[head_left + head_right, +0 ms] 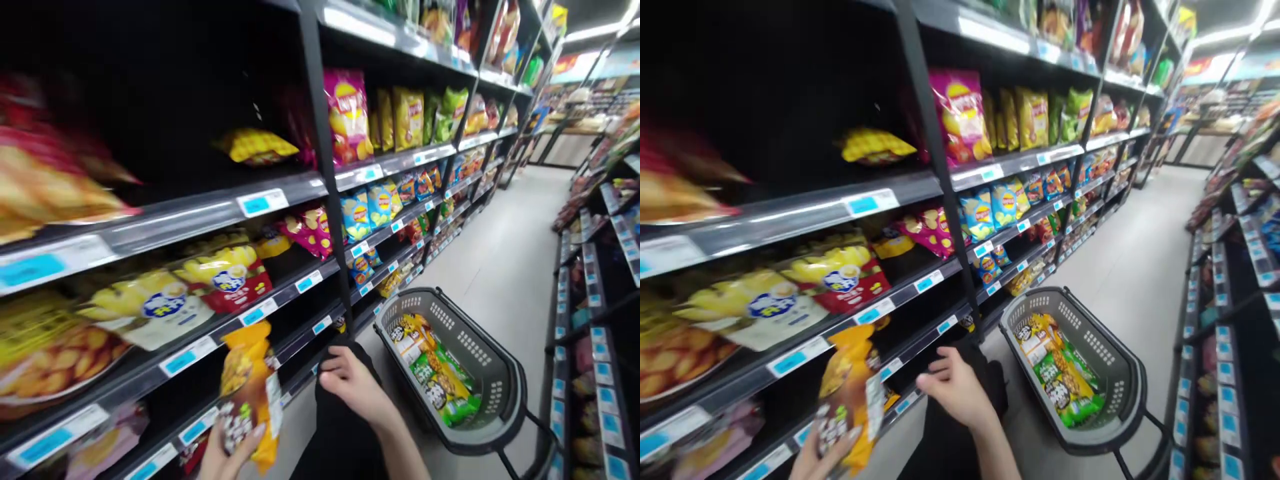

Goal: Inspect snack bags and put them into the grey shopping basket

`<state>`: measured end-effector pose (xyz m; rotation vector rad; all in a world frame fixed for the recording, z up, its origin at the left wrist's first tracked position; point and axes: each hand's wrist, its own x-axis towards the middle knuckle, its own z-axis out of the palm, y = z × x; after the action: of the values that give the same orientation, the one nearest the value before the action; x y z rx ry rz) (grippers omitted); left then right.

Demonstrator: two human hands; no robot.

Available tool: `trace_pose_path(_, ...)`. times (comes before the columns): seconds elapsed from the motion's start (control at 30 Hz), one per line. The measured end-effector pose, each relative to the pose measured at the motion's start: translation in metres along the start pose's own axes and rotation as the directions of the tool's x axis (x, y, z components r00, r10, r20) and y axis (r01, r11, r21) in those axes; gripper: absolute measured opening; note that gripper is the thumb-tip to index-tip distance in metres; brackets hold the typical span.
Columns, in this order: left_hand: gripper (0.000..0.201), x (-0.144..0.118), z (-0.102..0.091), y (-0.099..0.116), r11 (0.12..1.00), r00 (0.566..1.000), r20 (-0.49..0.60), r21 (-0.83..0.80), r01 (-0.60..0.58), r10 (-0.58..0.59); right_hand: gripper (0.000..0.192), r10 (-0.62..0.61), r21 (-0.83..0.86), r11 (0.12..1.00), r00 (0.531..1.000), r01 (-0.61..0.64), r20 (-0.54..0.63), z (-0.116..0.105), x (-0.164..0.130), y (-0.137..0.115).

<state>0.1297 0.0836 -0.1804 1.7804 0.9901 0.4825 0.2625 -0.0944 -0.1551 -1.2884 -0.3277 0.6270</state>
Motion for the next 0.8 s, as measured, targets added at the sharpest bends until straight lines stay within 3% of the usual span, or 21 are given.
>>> trace_pose_path(0.07,0.072,-0.01,0.004,0.032,0.991,0.99,0.051,0.014,-0.13,0.129,0.069,-0.012,0.166,0.986,0.994,-0.006,0.109,0.035,0.007,-0.011)
trace_pose_path(0.13,0.073,-0.023,0.004,0.053,0.971,0.981,0.093,0.157,-0.181,0.168,0.064,-0.058,0.356,0.934,0.984,-0.006,0.169,0.061,0.011,-0.013)
trace_pose_path(0.23,0.075,-0.039,-0.001,0.061,0.919,0.978,0.092,0.335,-0.206,0.186,0.048,-0.021,0.506,0.86,0.988,-0.06,0.153,0.079,0.011,0.002)
trace_pose_path(0.37,0.093,-0.045,-0.01,0.043,0.931,0.96,0.209,0.275,-0.24,0.185,0.043,0.112,0.557,0.822,0.992,-0.121,0.051,0.075,0.007,0.039)
trace_pose_path(0.47,0.08,-0.041,-0.013,0.027,0.961,0.942,0.304,0.186,-0.204,0.141,0.044,0.163,0.545,0.828,0.987,-0.131,-0.011,0.066,0.004,0.059)
trace_pose_path(0.63,0.037,-0.036,-0.005,0.012,0.998,0.873,0.485,0.017,-0.059,0.043,0.061,0.069,0.443,0.894,0.998,-0.061,-0.002,0.06,0.0,0.06)
trace_pose_path(0.8,0.037,-0.035,-0.003,0.01,0.984,0.821,0.569,-0.119,0.135,-0.044,0.071,-0.022,0.346,0.937,0.998,0.042,-0.06,0.061,0.0,0.055)
